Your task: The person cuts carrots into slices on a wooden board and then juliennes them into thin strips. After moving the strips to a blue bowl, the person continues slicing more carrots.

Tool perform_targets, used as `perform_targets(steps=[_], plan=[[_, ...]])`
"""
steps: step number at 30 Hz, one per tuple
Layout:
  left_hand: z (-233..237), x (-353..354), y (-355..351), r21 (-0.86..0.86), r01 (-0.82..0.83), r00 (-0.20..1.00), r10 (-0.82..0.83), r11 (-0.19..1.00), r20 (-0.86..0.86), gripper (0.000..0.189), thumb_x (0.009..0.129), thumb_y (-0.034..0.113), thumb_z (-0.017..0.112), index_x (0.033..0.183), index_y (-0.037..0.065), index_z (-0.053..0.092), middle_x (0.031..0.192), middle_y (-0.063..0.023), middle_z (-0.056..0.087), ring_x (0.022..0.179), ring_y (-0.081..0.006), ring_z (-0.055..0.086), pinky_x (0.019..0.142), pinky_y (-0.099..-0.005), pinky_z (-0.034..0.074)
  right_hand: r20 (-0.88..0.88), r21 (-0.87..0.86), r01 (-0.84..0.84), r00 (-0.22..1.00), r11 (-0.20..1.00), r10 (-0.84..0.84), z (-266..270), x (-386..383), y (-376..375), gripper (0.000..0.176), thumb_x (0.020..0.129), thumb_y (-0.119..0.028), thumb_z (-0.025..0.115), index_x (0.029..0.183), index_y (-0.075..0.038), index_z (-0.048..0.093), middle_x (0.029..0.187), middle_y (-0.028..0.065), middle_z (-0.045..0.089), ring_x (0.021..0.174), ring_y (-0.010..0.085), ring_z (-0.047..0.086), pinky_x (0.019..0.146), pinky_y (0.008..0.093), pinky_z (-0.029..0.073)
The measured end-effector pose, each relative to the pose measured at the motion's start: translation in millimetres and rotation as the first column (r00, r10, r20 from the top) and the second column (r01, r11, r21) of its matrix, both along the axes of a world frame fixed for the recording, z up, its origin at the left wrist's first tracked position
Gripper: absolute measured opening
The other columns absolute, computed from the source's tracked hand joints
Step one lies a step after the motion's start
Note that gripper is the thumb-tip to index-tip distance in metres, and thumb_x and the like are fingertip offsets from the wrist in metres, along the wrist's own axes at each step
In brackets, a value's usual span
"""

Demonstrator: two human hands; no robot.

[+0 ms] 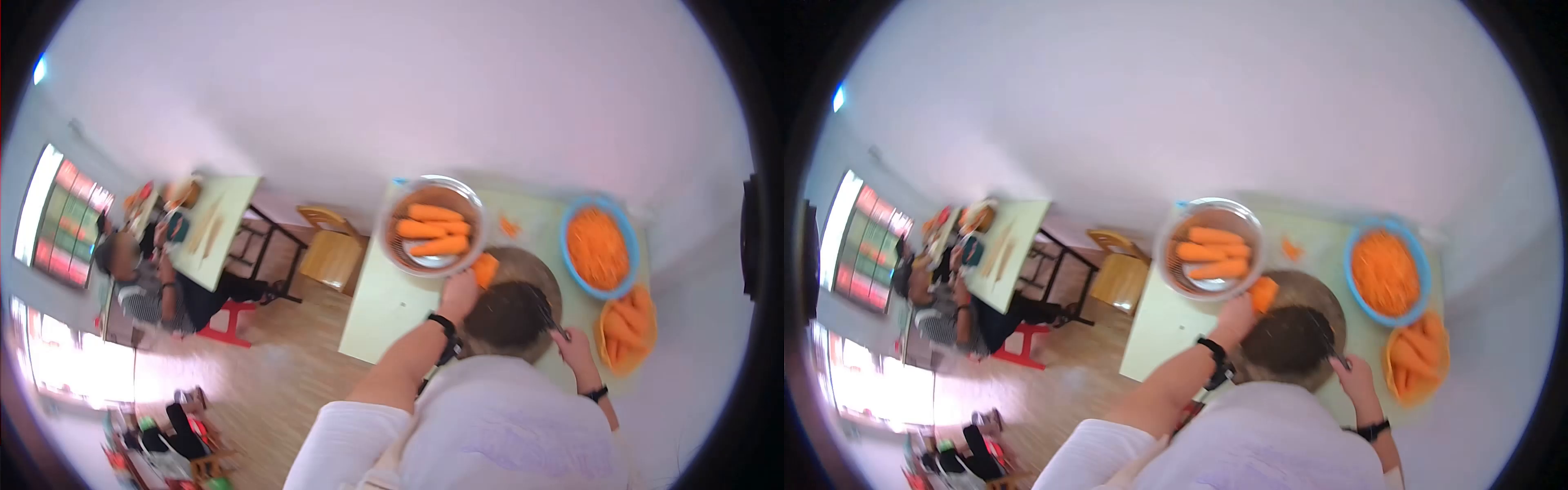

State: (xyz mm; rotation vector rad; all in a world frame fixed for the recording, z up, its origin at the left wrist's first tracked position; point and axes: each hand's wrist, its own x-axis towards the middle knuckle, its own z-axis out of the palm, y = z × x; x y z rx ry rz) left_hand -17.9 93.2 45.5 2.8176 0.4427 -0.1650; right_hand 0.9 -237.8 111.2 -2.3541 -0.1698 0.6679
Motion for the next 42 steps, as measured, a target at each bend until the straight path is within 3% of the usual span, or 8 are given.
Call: perform_targets(steps=[5, 14, 17, 19, 22, 31, 35, 42], plan=[[6, -4, 3, 0.118, 0.002, 0.999, -0.007, 0.993, 0.043, 0.025, 0.085, 0.017, 0.061, 0.104, 0.002, 0.059, 0.098, -0.0151, 0.067, 0.098, -0.0282, 0.065, 0.084, -0.0373, 0.054, -0.096, 0.079, 0.007, 0.995, 0.997, 0.001, -5, 7, -5, 0.034, 0.097, -0.031, 0.057, 0.082, -0.001, 0.054, 0.051, 0.0048, 0.049, 0.039, 0.0143, 0.050, 0.035, 0.0296, 0.037], [5, -34, -10, -0.335, 0.026, 0.878, 0.138, 0.942, 0.458, 0.046, 0.079, 0.009, 0.068, 0.124, 0.006, 0.055, 0.102, -0.0176, 0.066, 0.097, -0.0370, 0.063, 0.085, -0.0405, 0.052, -0.087, 0.139, -0.046, 0.994, 0.989, 0.059, -27, 20, -19, 0.035, 0.098, -0.031, 0.054, 0.085, 0.001, 0.051, 0.058, 0.0062, 0.049, 0.039, 0.0148, 0.049, 0.034, 0.0302, 0.039], [-4, -25, -37, -0.593, 0.030, 0.899, 0.238, 0.804, 0.368, 0.045, 0.080, 0.008, 0.067, 0.124, 0.004, 0.057, 0.102, -0.0199, 0.067, 0.097, -0.0362, 0.064, 0.085, -0.0403, 0.051, -0.120, 0.153, -0.030, 0.992, 0.988, 0.048, -30, 22, -20, 0.036, 0.098, -0.032, 0.053, 0.085, 0.001, 0.050, 0.060, 0.0064, 0.049, 0.039, 0.0148, 0.049, 0.034, 0.0302, 0.039], [-7, -25, -50, -0.834, -0.121, 0.972, 0.236, 0.539, 0.012, 0.040, 0.080, 0.012, 0.066, 0.119, 0.003, 0.061, 0.102, -0.0217, 0.067, 0.097, -0.0361, 0.064, 0.087, -0.0401, 0.051, -0.116, 0.165, -0.036, 0.992, 0.986, 0.056, -31, 22, -21, 0.036, 0.098, -0.033, 0.053, 0.084, 0.001, 0.050, 0.059, 0.0063, 0.049, 0.039, 0.0147, 0.049, 0.034, 0.0301, 0.039], [-45, -24, -59, -0.632, -0.076, 0.997, 0.069, 0.771, -0.035, 0.044, 0.079, 0.019, 0.068, 0.119, 0.004, 0.062, 0.101, -0.0214, 0.067, 0.096, -0.0357, 0.064, 0.087, -0.0405, 0.050, -0.116, 0.156, -0.035, 0.992, 0.987, 0.054, -28, 18, -17, 0.038, 0.099, -0.034, 0.051, 0.083, 0.000, 0.050, 0.061, 0.0058, 0.049, 0.041, 0.0143, 0.050, 0.035, 0.0298, 0.039], [-28, -77, -5, -0.697, 0.050, 0.998, -0.062, 0.715, 0.008, 0.041, 0.079, 0.025, 0.069, 0.114, 0.004, 0.066, 0.100, -0.0167, 0.069, 0.094, -0.0318, 0.066, 0.084, -0.0390, 0.052, 0.052, 0.060, -0.029, 0.998, 0.998, 0.025, -47, -2, -15, 0.039, 0.098, -0.036, 0.055, 0.084, 0.000, 0.051, 0.062, 0.0069, 0.052, 0.045, 0.0161, 0.052, 0.042, 0.0312, 0.040], [-33, -153, 48, -0.767, -0.131, 0.987, 0.156, 0.628, -0.041, 0.038, 0.082, 0.023, 0.067, 0.115, 0.004, 0.065, 0.099, -0.0134, 0.071, 0.090, -0.0240, 0.067, 0.079, -0.0361, 0.054, 0.497, 0.035, -0.002, 0.868, 0.999, -0.015, -46, -31, 15, 0.037, 0.095, -0.035, 0.060, 0.093, 0.002, 0.054, 0.073, 0.0124, 0.058, 0.066, 0.0254, 0.059, 0.064, 0.0380, 0.046], [-86, -374, 61, -0.566, -0.721, 0.624, 0.730, 0.400, -0.280, 0.033, 0.084, 0.020, 0.061, 0.112, 0.005, 0.068, 0.105, -0.0169, 0.070, 0.100, -0.0289, 0.067, 0.087, -0.0384, 0.052, 0.355, 0.024, -0.023, 0.935, 0.999, 0.013, -76, -19, 19, 0.041, 0.096, -0.035, 0.059, 0.108, 0.003, 0.054, 0.095, 0.0181, 0.061, 0.086, 0.0280, 0.058, 0.081, 0.0379, 0.046]])
